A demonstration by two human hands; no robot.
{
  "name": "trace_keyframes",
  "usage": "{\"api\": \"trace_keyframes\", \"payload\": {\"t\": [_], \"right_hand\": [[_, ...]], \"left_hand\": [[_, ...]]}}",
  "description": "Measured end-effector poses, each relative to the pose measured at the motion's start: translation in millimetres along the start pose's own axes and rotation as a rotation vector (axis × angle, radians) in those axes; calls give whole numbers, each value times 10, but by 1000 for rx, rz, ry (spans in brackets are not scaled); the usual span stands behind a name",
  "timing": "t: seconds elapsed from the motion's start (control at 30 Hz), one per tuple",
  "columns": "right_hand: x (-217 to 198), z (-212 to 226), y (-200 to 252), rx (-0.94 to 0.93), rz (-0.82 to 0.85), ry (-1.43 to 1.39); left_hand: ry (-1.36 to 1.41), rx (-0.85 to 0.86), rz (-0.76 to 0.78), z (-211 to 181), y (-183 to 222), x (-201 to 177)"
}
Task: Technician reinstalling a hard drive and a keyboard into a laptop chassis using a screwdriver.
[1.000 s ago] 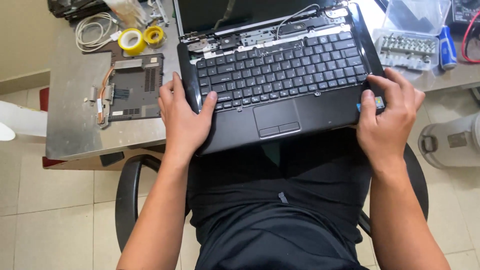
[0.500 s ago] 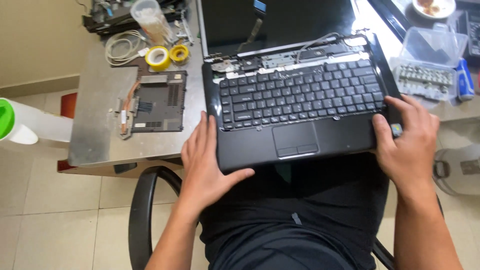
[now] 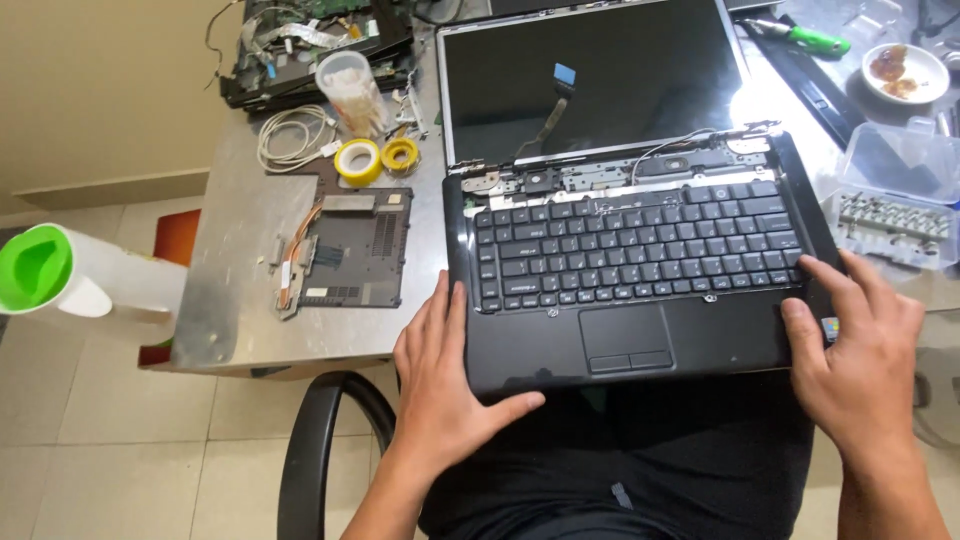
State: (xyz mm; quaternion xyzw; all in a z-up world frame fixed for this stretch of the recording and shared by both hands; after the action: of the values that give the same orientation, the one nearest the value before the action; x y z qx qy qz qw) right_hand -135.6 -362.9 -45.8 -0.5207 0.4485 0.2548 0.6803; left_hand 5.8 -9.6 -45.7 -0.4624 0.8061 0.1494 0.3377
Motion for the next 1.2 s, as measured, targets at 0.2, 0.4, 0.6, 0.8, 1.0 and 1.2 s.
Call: {"api": "trace_keyframes", "payload": {"t": [0.2,0.4,0.6,0.8,1.0,1.2], "right_hand": [[-18,6,-87,41,120,15],[-241,97,-496,-38,148,29],[33,407,-1208,-388,481,-66],[387,389,-1518,-549,738,181],[593,342,-1666,-649,687,209],[640,365,-1777,-635,633,206]], "left_hand": [[-10,-13,-15,6,-15,40],[-84,39,-26,4,-23,25],[-50,-20,-3,33,-192,-44],[-38,167,-10,-207,-595,-212],[-175,216,214,-158,-938,-152],[-224,269,199,-237,-1148,-271]]}}
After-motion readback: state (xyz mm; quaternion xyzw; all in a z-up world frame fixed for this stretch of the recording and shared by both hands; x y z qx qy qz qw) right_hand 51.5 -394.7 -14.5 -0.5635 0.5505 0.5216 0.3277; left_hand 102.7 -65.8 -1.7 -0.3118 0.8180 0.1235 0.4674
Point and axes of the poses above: each hand's wrist, its own y-axis away from the middle knuckle, its own x-axis out of the palm, z = x × y, the point moved 6 cm from there along -y, towards the middle knuckle, and after that the axes turned 14 degrees about y, right-handed, at the moved point
